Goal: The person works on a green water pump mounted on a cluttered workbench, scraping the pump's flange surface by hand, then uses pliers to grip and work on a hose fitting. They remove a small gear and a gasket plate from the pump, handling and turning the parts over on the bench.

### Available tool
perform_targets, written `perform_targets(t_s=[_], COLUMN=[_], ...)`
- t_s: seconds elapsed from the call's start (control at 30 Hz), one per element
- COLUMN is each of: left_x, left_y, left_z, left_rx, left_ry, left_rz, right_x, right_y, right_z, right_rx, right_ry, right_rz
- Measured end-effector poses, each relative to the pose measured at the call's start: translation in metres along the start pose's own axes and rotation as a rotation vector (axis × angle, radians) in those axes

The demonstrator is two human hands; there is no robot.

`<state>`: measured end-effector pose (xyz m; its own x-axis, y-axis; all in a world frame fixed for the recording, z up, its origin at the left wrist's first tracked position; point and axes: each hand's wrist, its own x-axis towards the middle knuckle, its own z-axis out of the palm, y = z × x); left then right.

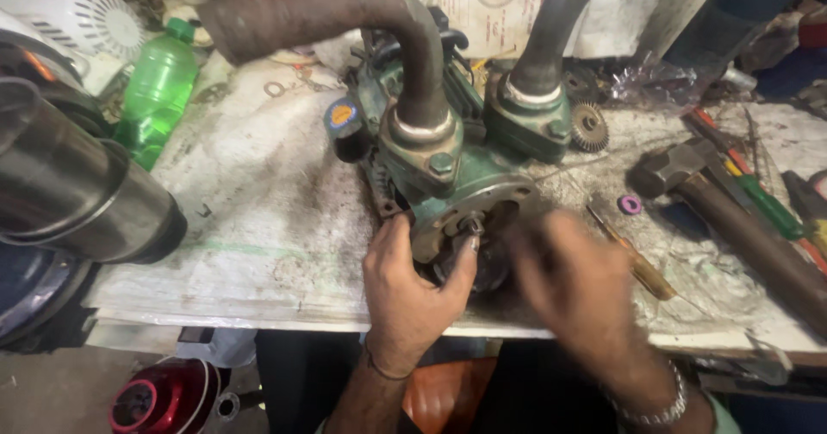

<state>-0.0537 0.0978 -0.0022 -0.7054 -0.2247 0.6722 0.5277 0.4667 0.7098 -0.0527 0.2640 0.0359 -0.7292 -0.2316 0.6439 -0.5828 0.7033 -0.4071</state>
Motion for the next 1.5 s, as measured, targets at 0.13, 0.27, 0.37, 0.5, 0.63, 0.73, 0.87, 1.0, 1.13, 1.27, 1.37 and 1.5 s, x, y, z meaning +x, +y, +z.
perform_targets(t_s=[0.13, 0.27, 0.37, 0.5, 0.63, 0.73, 0.87, 1.0, 1.13, 1.27, 1.37, 1.5], left_x=[0.000, -0.001, -0.001, -0.002, -0.002, -0.002, -0.001, -0.002, -0.003, -0.003, -0.003, -0.002], left_y=[-0.001, -0.001, -0.002, -0.003, -0.003, -0.003, -0.002, -0.001, -0.002, -0.002, -0.001, -0.001], left_z=[0.000, 0.000, 0.001, 0.001, 0.000, 0.000, 0.001, 0.001, 0.000, 0.000, -0.001, 0.000], left_rx=[-0.026, -0.034, -0.013, 0.009, -0.011, -0.007, -0.006, -0.019, -0.022, -0.041, -0.020, -0.041], left_ry=[-0.015, -0.019, 0.003, -0.027, -0.013, -0.009, 0.000, -0.007, -0.017, -0.029, -0.023, -0.025], left_rz=[-0.012, -0.011, 0.015, -0.043, -0.002, -0.005, 0.006, -0.021, -0.003, -0.010, -0.012, -0.023], right_x=[-0.002, -0.010, -0.015, -0.014, -0.009, -0.006, -0.007, -0.014, -0.021, -0.018, -0.011, 0.001], right_y=[0.005, 0.014, 0.017, 0.013, 0.004, 0.000, 0.004, 0.015, 0.016, 0.001, -0.007, 0.001], right_z=[0.002, 0.002, 0.005, 0.006, 0.002, -0.002, -0.001, 0.002, 0.006, 0.006, -0.007, -0.012], right_rx=[-0.139, -0.097, -0.125, -0.230, -0.181, -0.256, -0.239, -0.269, -0.068, -0.213, -0.118, 0.044], right_ry=[-0.011, -0.001, -0.061, 0.037, 0.007, 0.027, -0.071, 0.039, -0.143, -0.080, -0.093, -0.068], right_rz=[0.006, -0.013, -0.049, -0.024, -0.145, -0.096, -0.135, -0.145, -0.071, -0.030, 0.137, 0.242])
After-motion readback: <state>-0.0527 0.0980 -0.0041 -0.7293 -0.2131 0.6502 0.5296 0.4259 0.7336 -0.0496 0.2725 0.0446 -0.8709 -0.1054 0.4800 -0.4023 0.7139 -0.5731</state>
